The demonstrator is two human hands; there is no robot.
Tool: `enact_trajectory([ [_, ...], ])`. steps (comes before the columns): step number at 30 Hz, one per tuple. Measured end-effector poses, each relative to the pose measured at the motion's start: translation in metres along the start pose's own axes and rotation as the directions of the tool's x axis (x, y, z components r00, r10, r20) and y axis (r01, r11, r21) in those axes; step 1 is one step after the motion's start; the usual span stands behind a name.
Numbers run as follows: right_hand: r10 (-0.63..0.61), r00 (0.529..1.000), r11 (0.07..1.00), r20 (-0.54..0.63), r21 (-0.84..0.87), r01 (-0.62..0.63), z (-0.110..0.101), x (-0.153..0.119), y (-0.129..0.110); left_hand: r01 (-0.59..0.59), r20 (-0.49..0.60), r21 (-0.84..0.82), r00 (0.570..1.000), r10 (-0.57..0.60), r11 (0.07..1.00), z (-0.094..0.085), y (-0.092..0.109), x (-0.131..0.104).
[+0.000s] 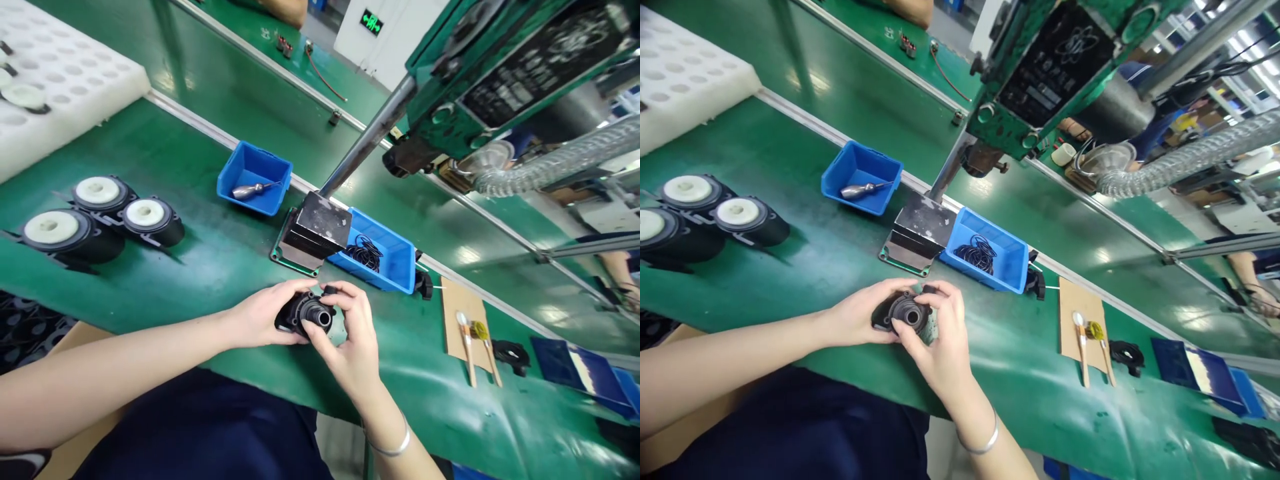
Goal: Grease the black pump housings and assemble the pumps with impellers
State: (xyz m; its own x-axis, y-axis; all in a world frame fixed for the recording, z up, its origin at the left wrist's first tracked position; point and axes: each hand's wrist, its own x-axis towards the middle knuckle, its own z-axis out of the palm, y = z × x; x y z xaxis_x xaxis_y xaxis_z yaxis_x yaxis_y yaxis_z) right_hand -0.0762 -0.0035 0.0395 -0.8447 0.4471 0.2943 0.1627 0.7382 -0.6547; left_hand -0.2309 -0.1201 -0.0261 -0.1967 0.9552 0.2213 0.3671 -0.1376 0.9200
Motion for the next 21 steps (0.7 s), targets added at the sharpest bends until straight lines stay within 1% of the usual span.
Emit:
enact_trajectory([
  [4,0.022,0.999,0.999,-0.025,0.030,-0.021,0.009,-0.006,0.005,-0.056,-0.003,-0.005,0.998,0.056,0.998,0.000,-0.002,0.001],
  [8,0.033,0.999,0.999,-0.028,0.039,-0.032,0.014,-0.010,0.009,-0.074,-0.001,0.004,0.997,0.074,0.997,-0.001,-0.002,0.001],
  [11,0.051,0.998,0.995,-0.034,0.088,-0.048,0.017,-0.011,0.011,-0.090,0.001,-0.012,0.996,0.090,0.996,-0.002,-0.001,0.001],
  [14,0.072,0.997,0.988,-0.042,0.140,-0.065,0.020,-0.013,0.014,-0.145,-0.009,-0.036,0.989,0.145,0.989,-0.002,-0.002,0.001],
  [21,0.108,0.993,0.984,-0.037,0.148,-0.102,0.022,-0.015,0.014,-0.178,0.000,-0.026,0.984,0.178,0.984,-0.001,-0.005,0.001],
])
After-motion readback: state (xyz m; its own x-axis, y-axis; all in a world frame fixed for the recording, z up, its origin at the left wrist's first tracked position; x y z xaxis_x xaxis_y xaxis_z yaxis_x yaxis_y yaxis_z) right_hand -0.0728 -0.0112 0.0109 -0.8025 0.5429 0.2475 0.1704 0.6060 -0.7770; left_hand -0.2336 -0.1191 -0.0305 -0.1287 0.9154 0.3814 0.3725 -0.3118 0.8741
